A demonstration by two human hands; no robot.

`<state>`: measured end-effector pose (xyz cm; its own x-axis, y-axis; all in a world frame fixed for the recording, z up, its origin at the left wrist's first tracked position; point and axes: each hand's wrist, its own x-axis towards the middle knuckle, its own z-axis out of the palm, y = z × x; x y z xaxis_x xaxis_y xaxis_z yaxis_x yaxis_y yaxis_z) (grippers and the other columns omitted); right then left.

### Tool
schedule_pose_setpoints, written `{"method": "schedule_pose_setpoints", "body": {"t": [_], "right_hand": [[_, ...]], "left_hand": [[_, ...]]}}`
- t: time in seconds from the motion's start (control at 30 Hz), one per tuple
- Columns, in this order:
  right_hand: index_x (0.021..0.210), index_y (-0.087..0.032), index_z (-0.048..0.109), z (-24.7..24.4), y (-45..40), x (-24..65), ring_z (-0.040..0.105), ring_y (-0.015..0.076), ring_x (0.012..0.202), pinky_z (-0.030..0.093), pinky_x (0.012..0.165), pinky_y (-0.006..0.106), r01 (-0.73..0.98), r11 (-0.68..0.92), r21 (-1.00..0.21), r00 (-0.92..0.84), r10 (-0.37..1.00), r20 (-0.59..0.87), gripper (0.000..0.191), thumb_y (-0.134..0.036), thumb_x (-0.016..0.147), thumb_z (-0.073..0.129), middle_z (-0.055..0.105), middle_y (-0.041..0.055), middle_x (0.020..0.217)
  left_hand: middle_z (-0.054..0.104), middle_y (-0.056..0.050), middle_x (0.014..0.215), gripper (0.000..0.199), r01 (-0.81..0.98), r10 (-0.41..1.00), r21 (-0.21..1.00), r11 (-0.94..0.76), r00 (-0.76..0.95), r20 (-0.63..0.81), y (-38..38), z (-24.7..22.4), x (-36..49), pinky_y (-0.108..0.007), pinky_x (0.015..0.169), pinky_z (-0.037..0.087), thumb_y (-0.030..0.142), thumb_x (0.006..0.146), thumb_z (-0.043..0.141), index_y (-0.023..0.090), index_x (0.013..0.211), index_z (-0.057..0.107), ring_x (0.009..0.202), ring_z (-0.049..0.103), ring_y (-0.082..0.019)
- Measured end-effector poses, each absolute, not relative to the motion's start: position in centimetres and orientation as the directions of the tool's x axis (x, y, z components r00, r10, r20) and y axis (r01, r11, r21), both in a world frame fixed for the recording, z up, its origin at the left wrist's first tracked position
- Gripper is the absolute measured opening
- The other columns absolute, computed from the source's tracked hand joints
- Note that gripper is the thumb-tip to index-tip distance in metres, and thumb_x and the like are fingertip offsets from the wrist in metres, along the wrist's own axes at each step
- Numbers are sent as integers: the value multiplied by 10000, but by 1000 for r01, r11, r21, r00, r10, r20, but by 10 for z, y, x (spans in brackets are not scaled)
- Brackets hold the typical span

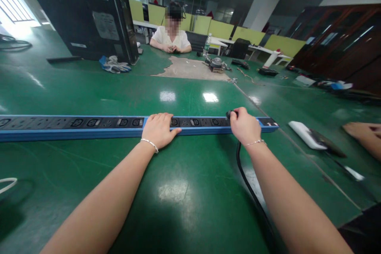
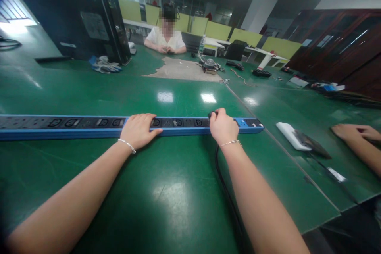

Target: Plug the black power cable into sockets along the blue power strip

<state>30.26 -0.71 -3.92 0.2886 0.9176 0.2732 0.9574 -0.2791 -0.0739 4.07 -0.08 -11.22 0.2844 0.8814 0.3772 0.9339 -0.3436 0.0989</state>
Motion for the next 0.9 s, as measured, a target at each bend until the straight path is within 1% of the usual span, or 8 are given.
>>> {"method": "schedule_pose_setpoints", "body": {"t": [0.07,0.1,0.2,0.27,0.37,0.47,0.7,0.9], "right_hand": [[1069,-172,564,-26,-9,296,619,251,825,428,697,329,959,-229,-167,276,891,360,385,-403,873,328,666,128,876],[1039,-175,577,-21,-8,290,616,236,815,426,689,311,961,-180,-211,246,903,353,368,-403,863,348,669,114,874],[929,-193,605,-21,-3,264,608,184,758,418,655,256,940,-25,-340,97,976,195,286,-377,823,414,676,62,820],[913,-202,605,-31,3,244,609,169,754,414,655,241,925,39,-378,11,991,130,272,-376,818,418,678,46,813],[908,-213,604,-48,8,218,613,178,823,414,699,244,932,93,-350,-55,992,116,263,-376,819,417,679,49,866],[946,-218,591,-57,8,202,618,202,853,421,722,269,951,100,-293,-73,992,103,276,-380,830,400,678,62,890],[995,-206,561,-50,-1,187,631,232,832,446,726,323,993,-5,-121,15,997,82,304,-368,866,339,674,101,877],[1012,-202,532,-51,-6,178,636,239,823,447,744,347,997,-18,-80,27,994,107,288,-361,870,338,664,115,872]], "left_hand": [[601,-111,1136,570,933,885,117,-340,275,376,-1,-112,41,-382,939,319,579,796,414,156,1164,516,1077,510,-256],[601,-108,1135,563,933,886,123,-337,271,376,0,-111,41,-380,941,317,578,794,420,163,1163,516,1080,510,-254],[602,-99,1135,550,935,892,135,-329,261,369,-1,-110,41,-377,942,316,578,786,435,179,1155,519,1082,512,-252],[603,-98,1134,550,934,894,139,-329,261,365,-1,-110,41,-375,939,318,579,779,448,178,1149,522,1079,514,-252],[603,-99,1134,559,932,888,138,-335,263,378,-1,-111,41,-372,940,317,576,773,462,166,1149,521,1073,517,-251],[604,-100,1135,560,933,886,139,-333,259,385,-1,-112,41,-378,939,317,578,770,465,170,1150,523,1071,517,-255],[610,-94,1119,538,933,892,151,-327,252,375,-2,-110,42,-378,932,318,564,763,485,182,1139,530,1059,524,-256],[613,-99,1110,542,931,885,147,-335,257,388,-2,-110,42,-371,932,318,564,763,486,163,1126,532,1049,528,-252]]}}
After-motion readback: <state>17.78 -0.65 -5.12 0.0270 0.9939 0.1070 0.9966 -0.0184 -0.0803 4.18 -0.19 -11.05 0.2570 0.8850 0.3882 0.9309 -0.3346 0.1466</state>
